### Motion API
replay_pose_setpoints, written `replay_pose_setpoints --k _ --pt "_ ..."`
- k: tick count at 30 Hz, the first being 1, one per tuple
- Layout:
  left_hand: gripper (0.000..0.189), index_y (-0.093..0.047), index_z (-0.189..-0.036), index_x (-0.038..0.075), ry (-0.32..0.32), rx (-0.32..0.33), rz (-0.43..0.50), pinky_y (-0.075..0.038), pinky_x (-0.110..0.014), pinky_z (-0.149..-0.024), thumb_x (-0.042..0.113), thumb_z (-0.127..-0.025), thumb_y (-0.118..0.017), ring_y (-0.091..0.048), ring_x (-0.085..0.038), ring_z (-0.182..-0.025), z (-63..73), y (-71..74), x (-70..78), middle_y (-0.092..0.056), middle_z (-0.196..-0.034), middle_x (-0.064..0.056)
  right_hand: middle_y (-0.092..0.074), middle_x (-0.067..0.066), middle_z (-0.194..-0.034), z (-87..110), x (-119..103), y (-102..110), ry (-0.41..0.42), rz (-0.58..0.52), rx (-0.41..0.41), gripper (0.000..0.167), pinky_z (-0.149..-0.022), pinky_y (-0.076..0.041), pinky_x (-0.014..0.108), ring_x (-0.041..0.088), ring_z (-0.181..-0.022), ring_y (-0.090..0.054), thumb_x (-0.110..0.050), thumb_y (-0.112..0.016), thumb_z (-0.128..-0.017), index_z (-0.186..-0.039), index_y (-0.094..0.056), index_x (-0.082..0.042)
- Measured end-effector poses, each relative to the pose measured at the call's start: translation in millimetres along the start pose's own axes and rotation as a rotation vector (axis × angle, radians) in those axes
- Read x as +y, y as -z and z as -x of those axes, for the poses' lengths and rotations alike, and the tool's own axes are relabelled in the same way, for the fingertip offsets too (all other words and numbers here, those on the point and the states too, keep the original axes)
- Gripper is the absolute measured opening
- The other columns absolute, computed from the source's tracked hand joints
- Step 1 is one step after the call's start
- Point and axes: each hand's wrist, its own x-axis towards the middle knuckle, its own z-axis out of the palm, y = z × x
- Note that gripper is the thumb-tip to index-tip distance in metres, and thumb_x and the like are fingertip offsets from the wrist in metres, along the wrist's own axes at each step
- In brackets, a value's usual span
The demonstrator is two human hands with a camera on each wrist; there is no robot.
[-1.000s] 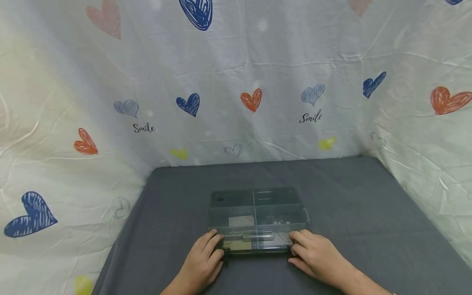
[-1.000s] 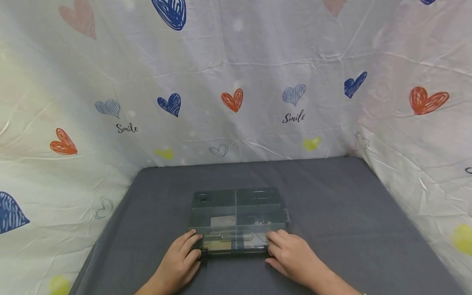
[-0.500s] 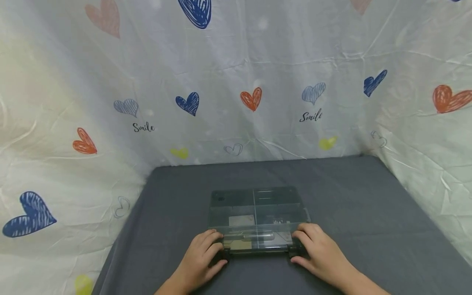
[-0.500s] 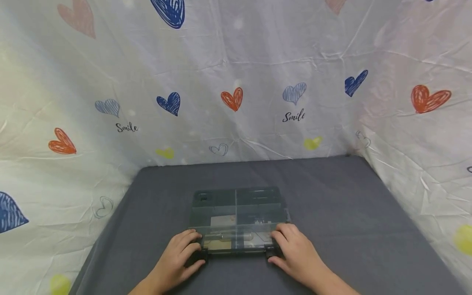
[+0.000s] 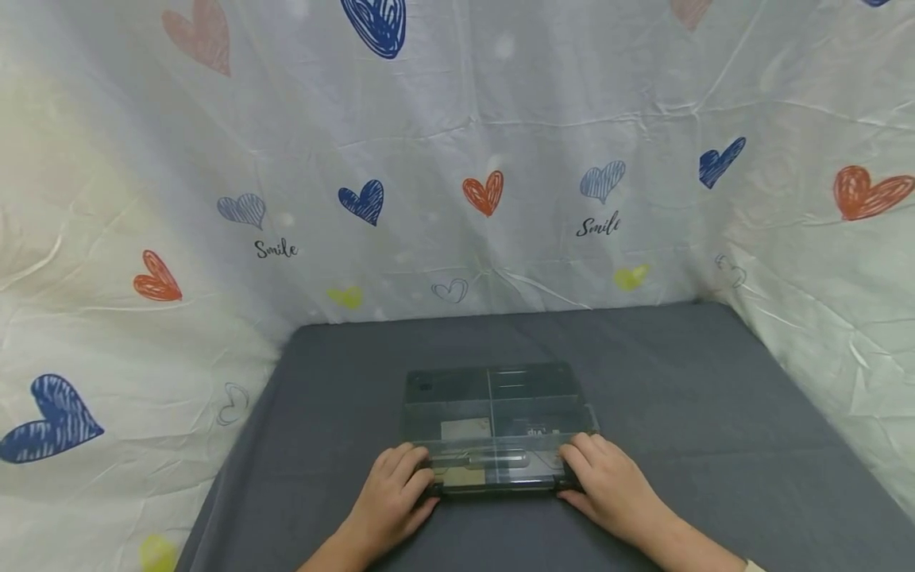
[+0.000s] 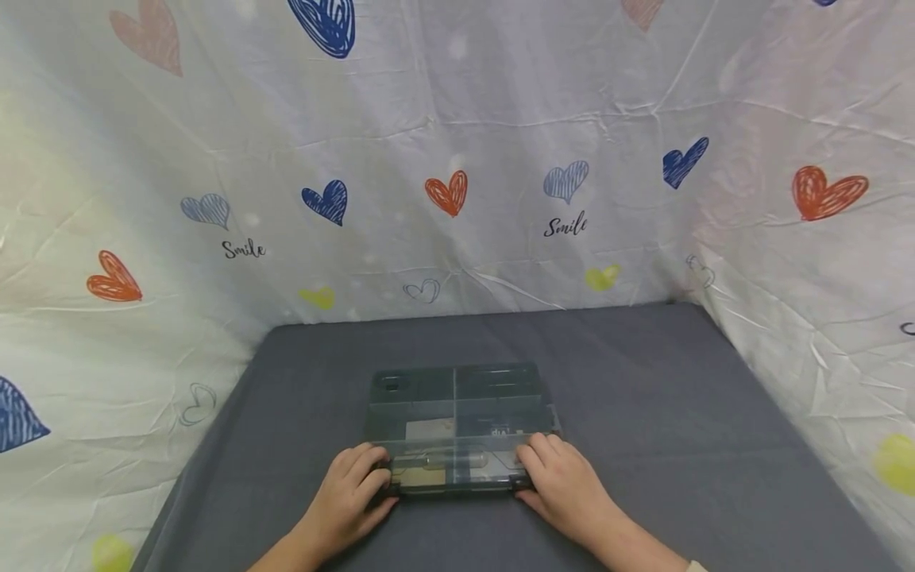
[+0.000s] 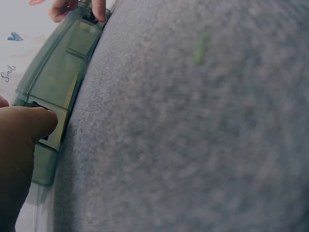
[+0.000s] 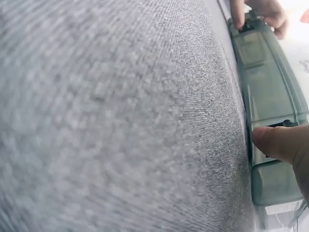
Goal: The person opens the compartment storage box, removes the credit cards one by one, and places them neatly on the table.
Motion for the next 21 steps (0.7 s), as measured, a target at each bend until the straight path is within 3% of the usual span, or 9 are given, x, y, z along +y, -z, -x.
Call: replay_pose_setpoints --k 6,10,13,15,18,21 --pt "0.027 -0.067 -0.102 0.011 0.058 -0.013 0.064 -0.047 -0.049 -0.087 0.032 -0.09 -0.079 -0.06 -0.03 -0.109 2.7 7.1 3.7 -0.064 -0.121 -0.009 -0.057 -0.002 -0.105 3.3 -0.5 8.7 -0.021 -0.05 -0.014 0.058 -0.065 -0.05 0.03 0.012 -0.083 -0.051 -0.03 -0.098 -0.064 -0.108 -0.067 -0.009" --pt "0.029 -0.067 -0.107 0.008 0.149 0.0 0.098 -0.05 -0.051 -0.087 0.033 -0.094 -0.076 -0.061 -0.03 -0.111 7.8 15.5 4.5 -0.063 -0.123 -0.011 -0.058 0.0 -0.111 7.1 -2.1 16.0 -0.111 -0.055 -0.03 0.057 -0.07 -0.052 0.033 0.014 -0.09 -0.053 -0.032 -0.097 -0.066 -0.111 -0.068 -0.01" --pt "0.041 -0.066 -0.115 0.006 0.331 -0.027 0.132 -0.051 -0.051 -0.088 0.035 -0.09 -0.081 -0.06 -0.03 -0.115 13.6 23.0 5.4 -0.062 -0.128 -0.012 -0.058 0.004 -0.116 11.1 -4.4 20.2 -0.264 -0.065 -0.075 0.067 -0.077 -0.055 0.039 0.02 -0.099 -0.057 -0.036 -0.096 -0.068 -0.12 -0.067 -0.007" --pt "0.056 -0.064 -0.125 0.004 0.505 -0.063 0.192 -0.052 -0.05 -0.091 0.033 -0.084 -0.087 -0.058 -0.029 -0.122 16.3 27.1 6.5 -0.059 -0.134 -0.012 -0.057 0.008 -0.122 13.0 -6.1 22.4 -0.396 -0.099 -0.117 0.078 -0.082 -0.055 0.045 0.026 -0.107 -0.058 -0.038 -0.096 -0.069 -0.13 -0.064 -0.003" --pt "0.079 -0.055 -0.144 0.002 0.785 -0.113 0.353 -0.051 -0.048 -0.097 0.028 -0.079 -0.091 -0.053 -0.03 -0.132 16.9 30.5 8.5 -0.053 -0.147 -0.013 -0.055 0.015 -0.128 13.8 -7.9 24.9 -0.587 -0.183 -0.18 0.092 -0.084 -0.055 0.049 0.031 -0.109 -0.06 -0.042 -0.094 -0.071 -0.142 -0.055 0.003" --pt "0.088 -0.046 -0.153 0.002 1.004 -0.135 0.555 -0.048 -0.046 -0.102 0.027 -0.081 -0.089 -0.051 -0.035 -0.136 14.8 30.8 10.2 -0.048 -0.153 -0.017 -0.056 0.015 -0.128 13.4 -8.5 25.6 -0.718 -0.282 -0.218 0.096 -0.079 -0.056 0.042 0.025 -0.098 -0.063 -0.044 -0.092 -0.073 -0.144 -0.053 0.007"
